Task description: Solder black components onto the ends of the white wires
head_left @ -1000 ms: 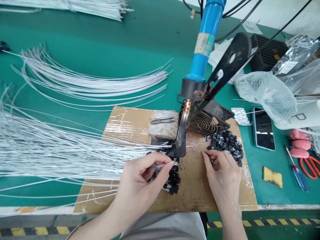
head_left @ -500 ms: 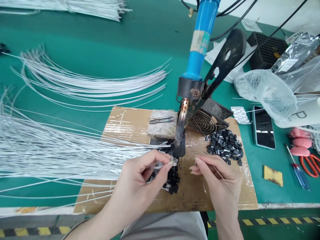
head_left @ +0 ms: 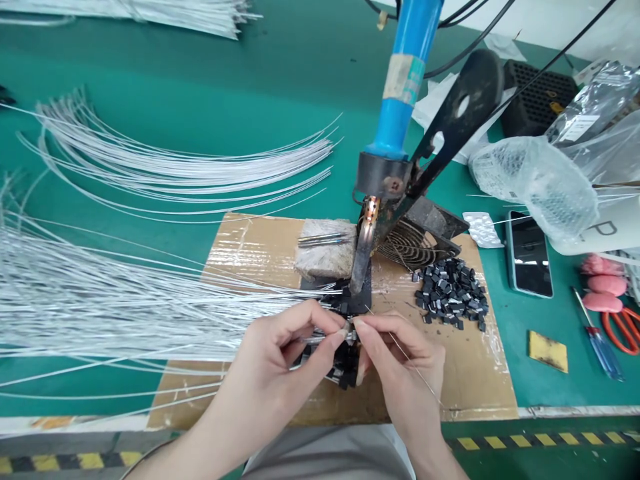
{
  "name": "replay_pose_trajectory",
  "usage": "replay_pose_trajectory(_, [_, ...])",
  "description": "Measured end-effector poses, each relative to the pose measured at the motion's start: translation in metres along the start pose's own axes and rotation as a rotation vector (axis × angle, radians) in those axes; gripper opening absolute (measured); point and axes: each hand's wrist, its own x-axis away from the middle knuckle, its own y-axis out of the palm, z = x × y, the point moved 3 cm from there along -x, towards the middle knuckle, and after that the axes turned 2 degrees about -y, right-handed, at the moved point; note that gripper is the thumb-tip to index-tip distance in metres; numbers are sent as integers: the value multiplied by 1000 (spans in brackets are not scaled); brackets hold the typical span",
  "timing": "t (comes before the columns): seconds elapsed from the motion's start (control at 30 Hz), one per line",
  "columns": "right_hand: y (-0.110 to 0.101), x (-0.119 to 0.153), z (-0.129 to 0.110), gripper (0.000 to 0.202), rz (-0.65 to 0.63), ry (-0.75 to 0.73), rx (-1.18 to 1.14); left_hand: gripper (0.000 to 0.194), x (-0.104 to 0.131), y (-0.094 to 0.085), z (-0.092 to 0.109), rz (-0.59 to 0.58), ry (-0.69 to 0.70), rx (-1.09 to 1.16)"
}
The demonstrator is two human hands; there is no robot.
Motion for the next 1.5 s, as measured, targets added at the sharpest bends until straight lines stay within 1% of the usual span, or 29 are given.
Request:
replay_pose_trajectory(0.23, [2, 1, 2, 15, -6, -58, -3, 18, 1, 0, 2, 2, -44, -1])
replay_pose_trajectory(0.37, [-3, 5, 6, 14, -42, -97, 95, 18, -1, 0, 4, 11, -64, 35])
replay_pose_trajectory(0.5, [-10, 11, 10, 36, -84, -165, 212, 14, -5, 2, 7, 19, -95, -13])
replay_pose_trajectory(0.63, [-14, 15, 5, 30, -71, -217, 296, 14, -10, 3, 12, 78, -76, -59])
replay_pose_trajectory(0.73, [-16, 14, -4, 15, -55, -250, 396, 14, -14, 4, 15, 92, -75, -84])
replay_pose_trajectory(0.77, [-16, 13, -6, 15, -68, -262, 432, 14, -16, 4, 16, 97, -70, -89])
replay_pose_trajectory(0.83, [-16, 11, -9, 22, -103, -303, 475, 14, -18, 4, 17, 105, -62, -97])
replay_pose_trajectory(0.9, [-16, 8, -10, 23, -120, -349, 472, 14, -21, 3, 18, 109, -56, -97])
replay_pose_trajectory(0.97, [-16, 6, -9, 19, -122, -366, 442, 14, -23, 3, 18, 112, -53, -93])
replay_pose_trajectory(1.07, [-14, 4, -6, 15, -120, -352, 403, 13, -26, 2, 20, 114, -52, -97])
replay_pose_trajectory(1.3, [-6, 2, -7, 19, -62, -339, 360, 13, -31, 2, 22, 120, -23, -111])
replay_pose_trajectory(1.5, [-7, 0, -7, 20, -30, -341, 364, 14, -34, 2, 25, 121, -22, -113])
